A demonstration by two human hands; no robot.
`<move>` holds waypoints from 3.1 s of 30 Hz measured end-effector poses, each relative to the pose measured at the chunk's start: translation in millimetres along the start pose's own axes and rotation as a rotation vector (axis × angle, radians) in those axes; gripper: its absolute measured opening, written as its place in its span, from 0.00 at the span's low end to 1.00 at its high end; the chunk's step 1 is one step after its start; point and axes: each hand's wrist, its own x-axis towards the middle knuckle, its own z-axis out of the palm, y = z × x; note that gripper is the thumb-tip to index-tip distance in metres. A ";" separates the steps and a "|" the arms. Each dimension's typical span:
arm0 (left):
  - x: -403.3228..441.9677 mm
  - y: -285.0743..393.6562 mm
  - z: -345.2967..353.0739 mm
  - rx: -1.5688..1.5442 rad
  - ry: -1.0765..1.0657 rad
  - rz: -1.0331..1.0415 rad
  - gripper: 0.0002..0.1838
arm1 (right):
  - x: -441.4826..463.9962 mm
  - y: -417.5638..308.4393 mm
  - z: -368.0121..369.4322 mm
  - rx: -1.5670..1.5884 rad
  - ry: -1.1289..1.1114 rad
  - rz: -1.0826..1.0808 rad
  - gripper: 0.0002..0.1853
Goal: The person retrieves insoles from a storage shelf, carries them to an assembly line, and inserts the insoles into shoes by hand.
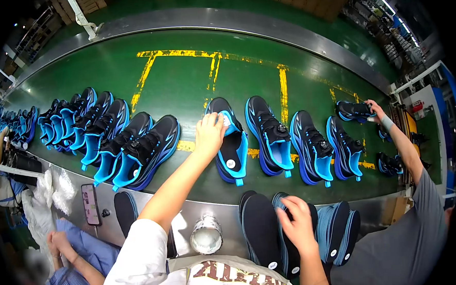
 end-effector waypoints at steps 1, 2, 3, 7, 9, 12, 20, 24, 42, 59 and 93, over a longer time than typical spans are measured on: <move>-1.4 -0.7 -1.5 -0.026 0.010 -0.043 0.18 | -17.7 8.6 -6.6 -0.027 0.039 0.048 0.14; -2.5 -1.4 -3.2 -0.053 0.021 -0.085 0.17 | -35.4 14.5 -13.0 -0.073 0.051 0.080 0.14; -1.9 -0.2 -4.0 -0.093 0.034 -0.125 0.14 | -53.2 19.9 -17.2 -0.117 0.053 0.113 0.15; 7.8 11.1 -7.0 -0.164 -0.050 -0.295 0.08 | -127.6 40.9 -12.1 -0.295 -0.042 0.277 0.24; 18.5 12.8 -11.3 -0.179 -0.086 -0.379 0.08 | -150.0 42.3 -11.6 -0.268 -0.066 0.395 0.30; 37.1 5.7 -13.6 -0.170 -0.261 -0.506 0.08 | -161.3 37.4 -16.7 -0.216 -0.055 0.530 0.32; 20.8 2.9 -20.1 -0.292 -0.372 -0.389 0.10 | -164.6 39.8 -21.5 -0.183 -0.115 0.572 0.37; -2.3 6.3 -65.2 -1.200 -0.228 -0.630 0.06 | -175.2 55.6 -36.3 -0.094 -0.094 0.507 0.30; 27.4 126.2 44.2 -0.559 -0.184 -0.093 0.33 | 71.7 55.3 -111.6 0.499 -0.305 0.633 0.10; 65.6 83.3 53.6 -0.825 -0.655 -0.409 0.19 | 144.8 104.0 55.1 -0.378 -0.238 -0.128 0.08; 54.7 93.8 51.5 -0.891 -0.629 -0.510 0.18 | 169.4 124.6 78.3 -0.903 -0.847 -0.236 0.15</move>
